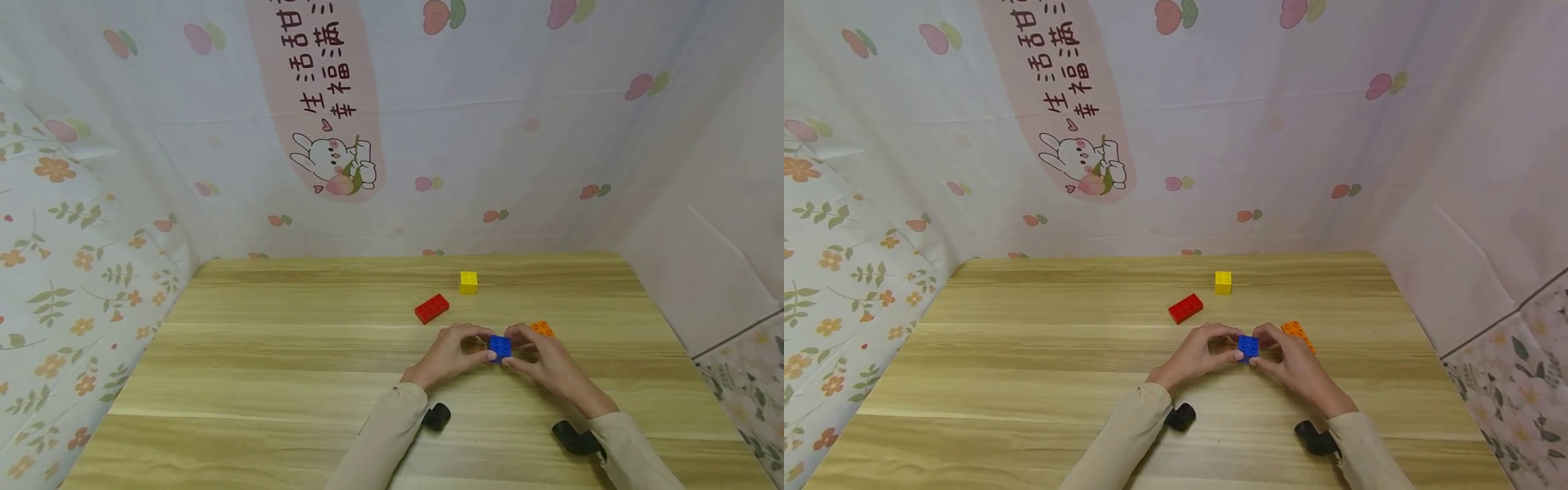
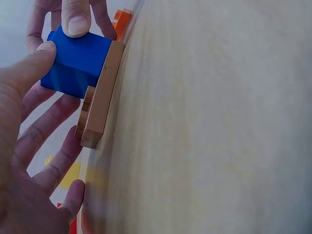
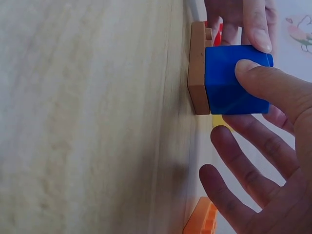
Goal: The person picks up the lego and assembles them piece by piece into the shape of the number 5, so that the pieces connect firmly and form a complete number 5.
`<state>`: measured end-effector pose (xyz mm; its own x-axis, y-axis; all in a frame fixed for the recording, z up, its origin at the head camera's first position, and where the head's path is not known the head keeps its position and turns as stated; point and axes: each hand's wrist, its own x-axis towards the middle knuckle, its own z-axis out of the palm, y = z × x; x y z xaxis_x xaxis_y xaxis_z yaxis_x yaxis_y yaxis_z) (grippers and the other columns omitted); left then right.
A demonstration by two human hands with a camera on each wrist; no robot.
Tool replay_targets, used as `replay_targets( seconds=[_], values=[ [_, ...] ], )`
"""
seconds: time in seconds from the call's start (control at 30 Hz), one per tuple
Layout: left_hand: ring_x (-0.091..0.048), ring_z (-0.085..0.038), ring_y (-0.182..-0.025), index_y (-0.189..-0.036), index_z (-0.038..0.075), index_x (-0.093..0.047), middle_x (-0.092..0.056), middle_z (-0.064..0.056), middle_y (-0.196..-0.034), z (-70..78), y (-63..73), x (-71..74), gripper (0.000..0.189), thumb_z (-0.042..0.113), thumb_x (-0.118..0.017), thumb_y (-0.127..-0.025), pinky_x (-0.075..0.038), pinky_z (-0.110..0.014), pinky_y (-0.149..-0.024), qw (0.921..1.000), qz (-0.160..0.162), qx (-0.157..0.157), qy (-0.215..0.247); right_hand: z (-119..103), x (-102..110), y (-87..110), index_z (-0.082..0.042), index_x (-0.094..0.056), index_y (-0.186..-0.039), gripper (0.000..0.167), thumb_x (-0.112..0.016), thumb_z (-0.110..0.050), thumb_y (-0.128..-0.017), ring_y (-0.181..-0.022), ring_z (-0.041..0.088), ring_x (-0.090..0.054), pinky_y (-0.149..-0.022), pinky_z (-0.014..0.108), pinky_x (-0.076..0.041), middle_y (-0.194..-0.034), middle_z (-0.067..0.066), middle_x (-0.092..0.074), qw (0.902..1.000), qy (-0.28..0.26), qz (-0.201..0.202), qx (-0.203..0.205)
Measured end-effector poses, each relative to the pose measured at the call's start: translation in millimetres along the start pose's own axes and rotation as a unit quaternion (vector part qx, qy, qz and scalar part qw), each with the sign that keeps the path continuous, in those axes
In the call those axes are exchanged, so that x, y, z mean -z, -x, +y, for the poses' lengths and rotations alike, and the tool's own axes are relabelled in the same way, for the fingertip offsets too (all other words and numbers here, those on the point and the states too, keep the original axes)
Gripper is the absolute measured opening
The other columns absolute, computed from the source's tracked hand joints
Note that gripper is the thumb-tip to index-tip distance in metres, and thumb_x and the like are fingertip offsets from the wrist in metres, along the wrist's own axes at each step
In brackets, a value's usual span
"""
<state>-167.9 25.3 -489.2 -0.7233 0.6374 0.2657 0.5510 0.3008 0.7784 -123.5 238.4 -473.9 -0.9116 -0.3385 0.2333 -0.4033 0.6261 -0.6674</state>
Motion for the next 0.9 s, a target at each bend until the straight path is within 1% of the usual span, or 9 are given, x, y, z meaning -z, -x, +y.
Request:
replay_targets(
  seconds=[0.1, 0.23, 0.33, 0.47, 0.57, 0.73, 0.8, 0.9],
  values=[
    [-0.056, -0.004, -0.093, -0.117, 0.014, -0.064, -0.064, 0.009, -0.11, 0.2, -0.2, -0.5, 0.036, 0.031, -0.066, -0.086, -0.042, -0.021, -0.085, 1.0, 0.0, 0.004, 0.006, 1, 0, -0.8, -0.009, -0.056, -0.107, 0.032, -0.073, -0.014, -0.081, -0.084, 0.024, -0.063, -0.07, 0.038, -0.053, -0.098, 0.007, -0.065, 1.0, 0.004, -0.003, 0.001],
    [-0.058, -0.005, -0.092, -0.116, 0.011, -0.064, -0.064, 0.006, -0.109, -0.4, -0.3, -1.4, 0.034, 0.028, -0.066, -0.086, -0.043, -0.019, -0.085, 0.9999, 0.004, -0.001, 0.011, 3, 1, -3.1, -0.012, -0.055, -0.105, 0.033, -0.075, -0.014, -0.079, -0.083, 0.021, -0.063, -0.07, 0.036, -0.053, -0.094, 0.002, -0.065, 0.9999, 0.012, -0.005, 0.006],
    [-0.059, -0.007, -0.091, -0.115, 0.009, -0.064, -0.064, 0.004, -0.109, 0.0, -0.4, -1.3, 0.034, 0.025, -0.067, -0.086, -0.044, -0.018, -0.083, 0.9998, 0.002, -0.003, 0.018, 3, 2, -4.1, -0.013, -0.055, -0.104, 0.033, -0.075, -0.014, -0.078, -0.081, 0.02, -0.063, -0.069, 0.036, -0.053, -0.092, -0.001, -0.064, 0.9999, 0.007, -0.009, 0.008],
    [-0.058, -0.008, -0.091, -0.116, 0.009, -0.064, -0.064, 0.003, -0.109, 2.6, -1.6, 0.6, 0.034, 0.024, -0.067, -0.086, -0.044, -0.018, -0.083, 0.9993, -0.01, 0.017, 0.031, 3, 3, -4.3, -0.012, -0.056, -0.103, 0.031, -0.074, -0.015, -0.079, -0.081, 0.022, -0.062, -0.067, 0.037, -0.053, -0.092, 0.0, -0.064, 0.9999, -0.006, -0.012, 0.003],
    [-0.058, -0.008, -0.094, -0.117, 0.009, -0.063, -0.064, 0.003, -0.109, 4.0, -1.2, 2.0, 0.035, 0.024, -0.067, -0.086, -0.043, -0.019, -0.085, 0.9983, -0.018, 0.036, 0.043, 2, 4, -4.9, -0.012, -0.057, -0.103, 0.03, -0.074, -0.017, -0.079, -0.081, 0.021, -0.062, -0.067, 0.037, -0.053, -0.093, 0.0, -0.063, 0.9999, -0.004, -0.015, -0.001],
    [-0.054, -0.007, -0.106, -0.124, 0.008, -0.06, -0.061, 0.001, -0.119, 1.1, 4.7, 1.9, 0.04, 0.028, -0.063, -0.09, -0.038, -0.022, -0.093, 0.9989, -0.023, 0.036, 0.02, -1, 3, -6.8, -0.012, -0.057, -0.104, 0.034, -0.077, -0.016, -0.077, -0.081, 0.02, -0.062, -0.067, 0.035, -0.052, -0.093, 0.0, -0.063, 0.9998, 0.009, -0.018, 0.003],
    [-0.05, -0.006, -0.113, -0.13, 0.01, -0.056, -0.057, 0.003, -0.126, -0.7, 8.2, 2.2, 0.045, 0.032, -0.062, -0.09, -0.036, -0.023, -0.096, 0.9986, -0.027, 0.046, 0.006, -2, 3, -7.2, -0.012, -0.057, -0.104, 0.036, -0.078, -0.013, -0.075, -0.08, 0.02, -0.062, -0.067, 0.036, -0.052, -0.093, -0.001, -0.063, 0.9998, 0.013, -0.015, 0.004],
    [-0.046, -0.007, -0.118, -0.134, 0.011, -0.051, -0.053, 0.002, -0.131, -3.0, 12.6, 2.8, 0.049, 0.028, -0.063, -0.089, -0.034, -0.024, -0.099, 0.9977, -0.041, 0.054, -0.003, -3, 3, -7.0, -0.011, -0.056, -0.102, 0.038, -0.079, -0.009, -0.072, -0.078, 0.021, -0.061, -0.065, 0.036, -0.052, -0.09, 0.001, -0.063, 0.9999, 0.013, -0.011, 0.001]
  ],
)
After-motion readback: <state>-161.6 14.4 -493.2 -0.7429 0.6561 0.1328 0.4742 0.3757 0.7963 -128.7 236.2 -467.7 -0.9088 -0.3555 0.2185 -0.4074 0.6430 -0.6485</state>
